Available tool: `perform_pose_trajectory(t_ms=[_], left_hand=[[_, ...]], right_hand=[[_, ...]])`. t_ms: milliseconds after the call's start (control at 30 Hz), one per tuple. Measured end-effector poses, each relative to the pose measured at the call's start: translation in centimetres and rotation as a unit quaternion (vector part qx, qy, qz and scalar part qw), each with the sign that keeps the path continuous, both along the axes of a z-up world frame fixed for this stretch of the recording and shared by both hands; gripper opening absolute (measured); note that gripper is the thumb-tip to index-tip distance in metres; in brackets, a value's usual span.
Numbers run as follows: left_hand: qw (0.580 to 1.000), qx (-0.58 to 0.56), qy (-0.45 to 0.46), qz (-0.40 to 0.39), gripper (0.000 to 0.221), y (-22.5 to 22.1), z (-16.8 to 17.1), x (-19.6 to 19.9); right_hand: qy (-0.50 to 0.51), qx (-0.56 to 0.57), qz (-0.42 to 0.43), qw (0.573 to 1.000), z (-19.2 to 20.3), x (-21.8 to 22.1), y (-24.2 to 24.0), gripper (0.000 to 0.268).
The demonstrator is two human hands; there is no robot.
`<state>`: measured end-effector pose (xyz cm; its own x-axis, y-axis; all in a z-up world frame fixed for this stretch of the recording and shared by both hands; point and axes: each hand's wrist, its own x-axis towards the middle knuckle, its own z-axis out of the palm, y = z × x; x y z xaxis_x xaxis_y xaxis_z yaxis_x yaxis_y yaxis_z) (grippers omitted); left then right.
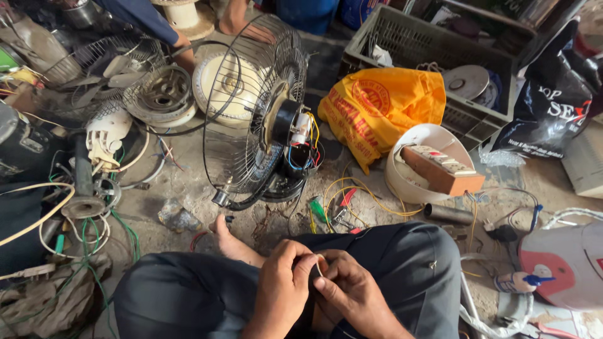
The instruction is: The person repairs a black table fan by hand-wrapping electrical wires with black tape, then uses a screwdriver to secure the motor housing. They attach the fan blades and reassemble the front cage.
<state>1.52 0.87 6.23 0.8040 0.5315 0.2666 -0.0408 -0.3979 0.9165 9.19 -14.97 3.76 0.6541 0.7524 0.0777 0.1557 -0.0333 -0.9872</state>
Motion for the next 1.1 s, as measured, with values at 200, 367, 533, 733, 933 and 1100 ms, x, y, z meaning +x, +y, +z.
perform_pose_trajectory(t_ms=[200, 367, 533, 733, 933, 1100], left_hand=[[0.999, -0.022, -0.05, 0.004, 0.011, 0.2, -0.8, 0.6], [0.985, 0.05, -0.103, -0.132, 0.014, 2.1, 0.1, 0.0], [0.982, 0.061, -0.116, -0.133, 0.01, 2.8, -0.3, 0.0], [0.996, -0.056, -0.072, -0.007, 0.008, 2.1, -1.4, 1.1], [0.962, 0.273, -0.033, 0.002, 0.021, 5.7, 1.6, 5.2], [0.803, 0.574, -0.069, -0.141, 0.034, 9.1, 5.2, 12.6]], right_hand=[[0.259, 0.041, -0.029, 0.965, -1.9, 0.5, 0.1, 0.029], [0.488, 0.091, -0.003, 0.868, -1.4, 1.1, 0.9, 0.03], [0.546, 0.041, 0.017, 0.837, 0.3, 2.2, 1.6, 0.037], [0.513, 0.038, -0.029, 0.857, 0.1, 2.6, 1.6, 0.028], [0.409, 0.074, -0.086, 0.905, -1.2, 3.0, 2.1, 0.021], [0.352, 0.043, -0.194, 0.915, -0.5, 5.1, 2.0, 0.025]])
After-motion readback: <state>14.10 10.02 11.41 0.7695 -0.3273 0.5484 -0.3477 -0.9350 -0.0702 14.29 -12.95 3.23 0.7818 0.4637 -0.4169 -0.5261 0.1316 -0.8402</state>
